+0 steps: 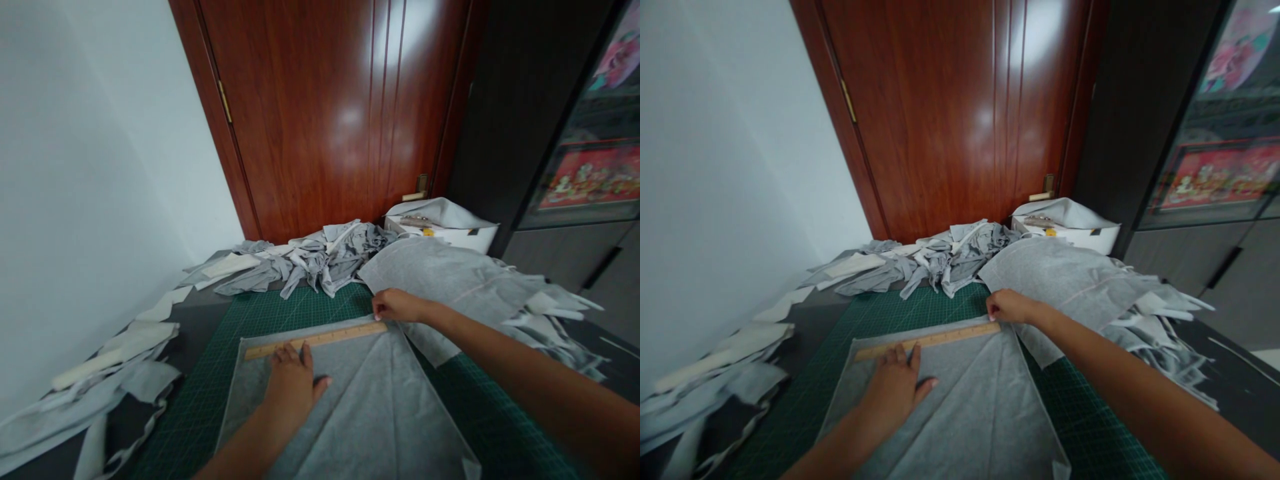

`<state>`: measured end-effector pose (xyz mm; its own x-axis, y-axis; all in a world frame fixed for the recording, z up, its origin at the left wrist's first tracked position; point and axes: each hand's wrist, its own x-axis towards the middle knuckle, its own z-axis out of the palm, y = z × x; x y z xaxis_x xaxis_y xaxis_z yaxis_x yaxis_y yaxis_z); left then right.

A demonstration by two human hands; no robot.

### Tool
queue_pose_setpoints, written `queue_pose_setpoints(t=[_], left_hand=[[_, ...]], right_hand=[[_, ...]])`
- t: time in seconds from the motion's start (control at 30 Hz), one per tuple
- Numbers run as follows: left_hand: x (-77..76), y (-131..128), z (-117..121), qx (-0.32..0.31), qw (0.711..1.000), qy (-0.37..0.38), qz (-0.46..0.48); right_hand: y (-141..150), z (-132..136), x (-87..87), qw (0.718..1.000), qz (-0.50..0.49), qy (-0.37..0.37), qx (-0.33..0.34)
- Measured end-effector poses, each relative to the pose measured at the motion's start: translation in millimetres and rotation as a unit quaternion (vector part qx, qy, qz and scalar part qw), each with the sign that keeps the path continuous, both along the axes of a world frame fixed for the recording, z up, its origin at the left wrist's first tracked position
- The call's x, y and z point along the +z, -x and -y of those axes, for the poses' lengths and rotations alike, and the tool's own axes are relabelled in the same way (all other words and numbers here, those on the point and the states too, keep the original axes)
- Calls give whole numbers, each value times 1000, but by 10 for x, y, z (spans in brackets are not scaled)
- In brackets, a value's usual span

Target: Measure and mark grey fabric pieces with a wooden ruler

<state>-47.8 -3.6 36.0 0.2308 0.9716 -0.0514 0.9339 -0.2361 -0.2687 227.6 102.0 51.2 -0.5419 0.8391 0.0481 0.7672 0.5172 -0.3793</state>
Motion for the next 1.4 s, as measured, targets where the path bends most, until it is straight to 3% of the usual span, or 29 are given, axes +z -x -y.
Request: queue_pose_setpoints(t=[0.17,0.3,0.47,0.57,0.67,0.9,1.17,1.4], left_hand=[[102,-22,-57,-94,995,9,30],[131,-190,-88,-80,996,15,25],[-42,-302,-106,-43,998,-33,14],[-139,-278,-118,-76,996,-43,30],[-189,-257,-130,-108,992,-41,43],[-225,-280,-135,-106,992,-42,53],[-220,-283,-128,-103,991,-47,68],[-193,-302,-138,-107,991,-43,65]], right_hand=[[187,29,-39,992,-106,-3,-62],[537,17,-122,983,-169,19,-74],[917,-60,-252,974,-204,75,-57],[1025,-134,-317,967,-227,94,-71],[1074,-176,-335,962,-244,64,-103],[1212,-128,-284,986,-161,30,-4],[1359,-139,-243,994,-99,32,13],[1048,-140,-158,999,-27,-2,39]])
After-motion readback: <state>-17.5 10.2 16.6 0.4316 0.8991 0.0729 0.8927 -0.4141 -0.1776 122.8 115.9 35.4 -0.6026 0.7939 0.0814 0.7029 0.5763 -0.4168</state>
